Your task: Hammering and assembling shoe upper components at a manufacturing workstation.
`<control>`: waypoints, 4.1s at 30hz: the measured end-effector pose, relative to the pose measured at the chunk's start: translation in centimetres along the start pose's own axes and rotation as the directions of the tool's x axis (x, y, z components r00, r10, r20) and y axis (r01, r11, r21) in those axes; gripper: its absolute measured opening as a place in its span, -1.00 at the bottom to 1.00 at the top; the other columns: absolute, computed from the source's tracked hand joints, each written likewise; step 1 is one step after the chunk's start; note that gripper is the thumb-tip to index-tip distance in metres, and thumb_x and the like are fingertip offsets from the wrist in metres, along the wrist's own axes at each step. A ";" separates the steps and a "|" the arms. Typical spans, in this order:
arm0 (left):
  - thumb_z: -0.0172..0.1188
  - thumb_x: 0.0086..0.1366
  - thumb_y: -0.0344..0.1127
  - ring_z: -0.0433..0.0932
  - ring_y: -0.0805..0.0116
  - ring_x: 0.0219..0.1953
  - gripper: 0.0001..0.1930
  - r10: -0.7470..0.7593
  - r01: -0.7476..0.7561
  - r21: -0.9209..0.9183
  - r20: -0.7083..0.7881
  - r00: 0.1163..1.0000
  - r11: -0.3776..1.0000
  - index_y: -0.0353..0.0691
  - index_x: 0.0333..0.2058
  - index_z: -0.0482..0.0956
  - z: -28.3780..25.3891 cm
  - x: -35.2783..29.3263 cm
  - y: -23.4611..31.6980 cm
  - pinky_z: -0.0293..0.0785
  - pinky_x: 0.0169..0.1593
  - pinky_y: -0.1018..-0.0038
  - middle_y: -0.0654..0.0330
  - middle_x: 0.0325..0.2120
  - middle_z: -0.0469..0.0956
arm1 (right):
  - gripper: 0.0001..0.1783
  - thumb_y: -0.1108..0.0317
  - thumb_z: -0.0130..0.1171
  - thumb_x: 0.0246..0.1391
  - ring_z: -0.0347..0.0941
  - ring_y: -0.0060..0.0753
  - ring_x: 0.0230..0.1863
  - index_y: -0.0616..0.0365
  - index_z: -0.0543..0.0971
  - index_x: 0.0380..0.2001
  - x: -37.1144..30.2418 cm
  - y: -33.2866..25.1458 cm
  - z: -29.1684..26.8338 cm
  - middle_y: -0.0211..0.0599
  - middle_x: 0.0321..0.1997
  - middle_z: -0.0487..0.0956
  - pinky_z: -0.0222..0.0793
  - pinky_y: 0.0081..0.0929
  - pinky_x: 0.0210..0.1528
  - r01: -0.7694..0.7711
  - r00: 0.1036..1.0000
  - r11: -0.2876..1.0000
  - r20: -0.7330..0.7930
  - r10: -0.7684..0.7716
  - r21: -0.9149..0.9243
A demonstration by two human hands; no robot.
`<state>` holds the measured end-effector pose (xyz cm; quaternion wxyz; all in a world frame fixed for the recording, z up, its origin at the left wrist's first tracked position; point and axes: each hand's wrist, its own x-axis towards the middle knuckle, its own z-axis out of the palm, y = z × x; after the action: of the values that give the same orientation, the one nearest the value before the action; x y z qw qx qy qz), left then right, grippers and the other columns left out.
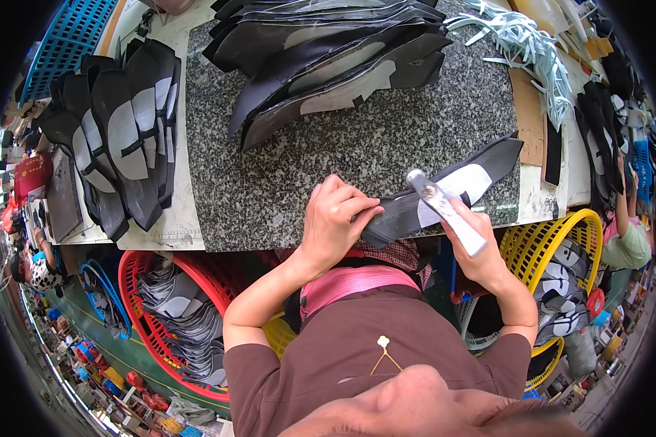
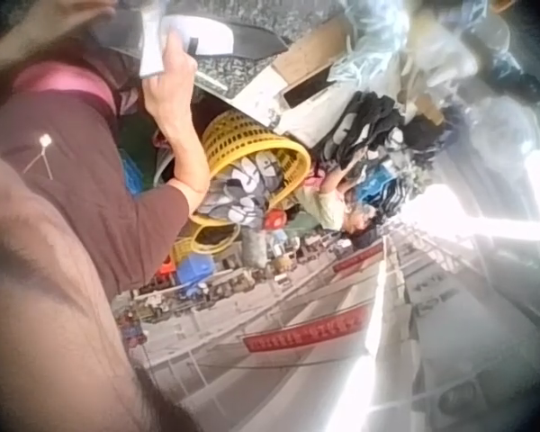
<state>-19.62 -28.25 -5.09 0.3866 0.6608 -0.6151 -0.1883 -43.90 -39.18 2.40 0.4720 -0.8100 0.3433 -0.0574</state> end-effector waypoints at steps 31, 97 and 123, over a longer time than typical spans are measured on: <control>0.34 0.17 -0.15 0.50 0.23 -0.23 -0.66 0.414 -0.391 0.365 0.016 0.910 0.845 -0.35 -0.26 0.65 3.4 -2.3 2.7 0.45 -0.26 0.41 0.16 -0.36 0.51 | -0.89 0.50 0.12 0.24 0.57 0.30 -0.28 0.33 0.47 -0.22 2.0 0.9 3.1 0.12 -0.45 0.55 0.42 -0.16 -0.35 0.084 0.995 0.996 0.060 -0.083 -0.020; 0.42 0.22 -0.36 0.56 0.14 -0.20 -0.84 0.045 -0.050 0.006 0.327 0.944 0.999 -0.26 -0.24 0.76 0.3 8.5 0.7 0.53 -0.11 0.26 0.12 -0.36 0.62 | -0.69 0.28 0.17 0.38 0.23 -0.41 -0.54 0.42 0.55 -0.15 0.2 2.5 -2.3 -0.09 -0.60 0.45 0.32 -0.31 -0.40 -0.160 0.987 0.975 0.050 0.154 0.155; 0.52 0.01 -0.45 0.54 0.26 -0.32 -0.83 0.125 -0.112 -0.073 0.201 0.972 0.991 -0.22 -0.37 0.77 -0.3 6.6 -1.3 0.56 -0.21 0.33 0.28 -0.41 0.64 | -0.65 0.37 0.15 0.33 0.56 0.04 -0.30 0.39 0.55 0.08 4.6 0.5 -3.6 0.04 -0.39 0.62 0.41 -0.10 -0.17 -0.303 0.939 0.952 0.163 0.304 -0.032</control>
<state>-17.40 -34.59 -4.40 0.3519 0.5879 -0.6838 -0.2508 -42.18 -44.76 2.97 0.4996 -0.7508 0.4237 0.0848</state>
